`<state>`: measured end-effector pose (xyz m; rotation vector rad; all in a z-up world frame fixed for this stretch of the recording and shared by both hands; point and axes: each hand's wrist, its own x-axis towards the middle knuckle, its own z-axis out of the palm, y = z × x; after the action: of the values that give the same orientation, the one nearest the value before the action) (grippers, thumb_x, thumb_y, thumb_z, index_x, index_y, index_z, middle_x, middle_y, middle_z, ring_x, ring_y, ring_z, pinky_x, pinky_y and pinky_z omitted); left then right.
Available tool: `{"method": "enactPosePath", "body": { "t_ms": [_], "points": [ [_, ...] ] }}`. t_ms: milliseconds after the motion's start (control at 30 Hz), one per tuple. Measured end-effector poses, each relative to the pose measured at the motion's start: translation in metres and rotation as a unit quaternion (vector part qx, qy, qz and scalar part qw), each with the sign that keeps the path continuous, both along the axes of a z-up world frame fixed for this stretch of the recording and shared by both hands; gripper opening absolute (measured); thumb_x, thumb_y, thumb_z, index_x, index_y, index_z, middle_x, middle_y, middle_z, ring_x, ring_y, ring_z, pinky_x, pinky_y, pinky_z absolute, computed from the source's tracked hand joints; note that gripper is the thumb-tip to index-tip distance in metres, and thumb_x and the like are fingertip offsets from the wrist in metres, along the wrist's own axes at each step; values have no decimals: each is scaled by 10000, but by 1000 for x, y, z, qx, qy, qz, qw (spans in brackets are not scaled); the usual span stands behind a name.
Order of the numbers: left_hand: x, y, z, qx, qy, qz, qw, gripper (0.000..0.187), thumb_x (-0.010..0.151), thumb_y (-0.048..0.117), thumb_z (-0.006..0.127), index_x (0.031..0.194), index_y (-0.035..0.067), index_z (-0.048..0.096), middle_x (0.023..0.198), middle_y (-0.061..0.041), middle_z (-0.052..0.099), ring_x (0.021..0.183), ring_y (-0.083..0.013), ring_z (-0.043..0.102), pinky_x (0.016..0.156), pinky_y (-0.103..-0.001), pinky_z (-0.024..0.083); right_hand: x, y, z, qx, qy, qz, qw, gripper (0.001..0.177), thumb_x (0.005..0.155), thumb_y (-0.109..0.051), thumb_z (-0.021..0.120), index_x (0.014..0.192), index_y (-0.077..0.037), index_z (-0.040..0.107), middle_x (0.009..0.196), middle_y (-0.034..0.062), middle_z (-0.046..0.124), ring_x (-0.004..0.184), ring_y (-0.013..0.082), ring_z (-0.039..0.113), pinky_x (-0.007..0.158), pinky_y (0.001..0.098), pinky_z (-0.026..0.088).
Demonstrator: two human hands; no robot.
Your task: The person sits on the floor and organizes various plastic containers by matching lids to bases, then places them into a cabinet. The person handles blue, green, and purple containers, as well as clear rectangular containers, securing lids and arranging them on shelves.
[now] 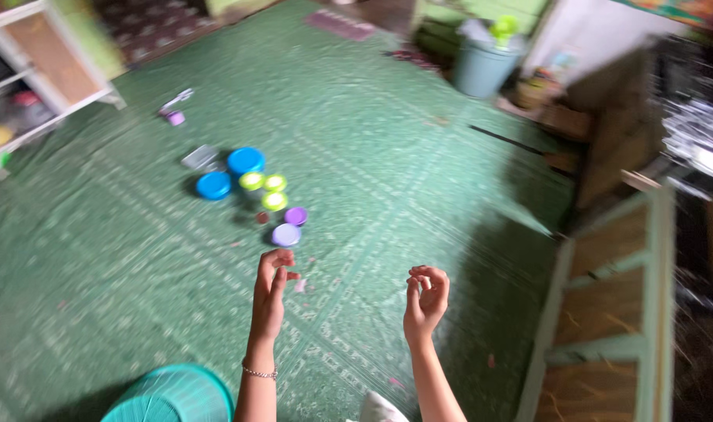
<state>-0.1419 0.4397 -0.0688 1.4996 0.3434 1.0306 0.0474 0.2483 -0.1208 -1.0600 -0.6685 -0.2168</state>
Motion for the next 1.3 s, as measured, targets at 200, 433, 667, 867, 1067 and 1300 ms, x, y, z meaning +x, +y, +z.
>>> {"method": "enactPosePath", "body": {
  "t_ms": [200, 433, 667, 867, 1067, 1300],
  "points": [
    [-37, 66, -33, -54, -3, 117, 992, 460, 1047, 411, 522, 1316, 39, 523, 1276, -97, 576, 1135, -188, 564, 910, -359, 547, 14, 97, -18, -71, -19, 60, 995, 248, 959, 120, 566, 1165, -14, 537, 1137, 88, 576, 1051, 187, 620, 961, 348, 518],
    [-30, 176, -35, -39, 37, 197, 979, 338, 1043, 281, 533, 1295, 56, 551, 1273, -83, 598, 1119, -173, 584, 931, -357, 546, 52, 241, -25, -61, 4, 122, 991, 227, 954, 106, 563, 1149, -8, 545, 1157, 95, 575, 1055, 183, 607, 942, 338, 517],
    [1, 293, -14, -10, 36, 253, 967, 312, 1003, 155, 612, 1292, 57, 549, 1291, -69, 566, 1103, -165, 557, 914, -345, 536, 106, 388, 6, -76, -19, 148, 986, 205, 952, 106, 557, 1125, -4, 548, 1132, 96, 591, 1023, 175, 598, 935, 319, 505],
    [16, 366, -28, -72, 48, 252, 964, 344, 963, 148, 632, 1290, 80, 549, 1304, -56, 572, 1094, -164, 569, 915, -354, 537, 123, 476, 14, -89, -51, 151, 983, 187, 949, 112, 555, 1098, -1, 562, 1126, 88, 576, 1031, 172, 607, 918, 306, 531],
    [21, 472, -55, -87, 45, 208, 973, 361, 951, 140, 647, 1294, 81, 553, 1324, -54, 577, 1106, -174, 559, 934, -367, 520, 126, 540, -16, -124, -15, 102, 987, 178, 942, 103, 568, 1090, 4, 574, 1125, 94, 595, 1016, 162, 613, 879, 291, 523],
    [26, 638, -87, -69, 116, 138, 981, 398, 945, 167, 653, 1325, 109, 546, 1343, -38, 567, 1128, -179, 567, 934, -362, 544, 122, 621, -63, -172, 37, -57, 983, 194, 945, 83, 597, 1122, 5, 587, 1136, 98, 630, 1026, 166, 627, 858, 288, 533]
  ]
}}
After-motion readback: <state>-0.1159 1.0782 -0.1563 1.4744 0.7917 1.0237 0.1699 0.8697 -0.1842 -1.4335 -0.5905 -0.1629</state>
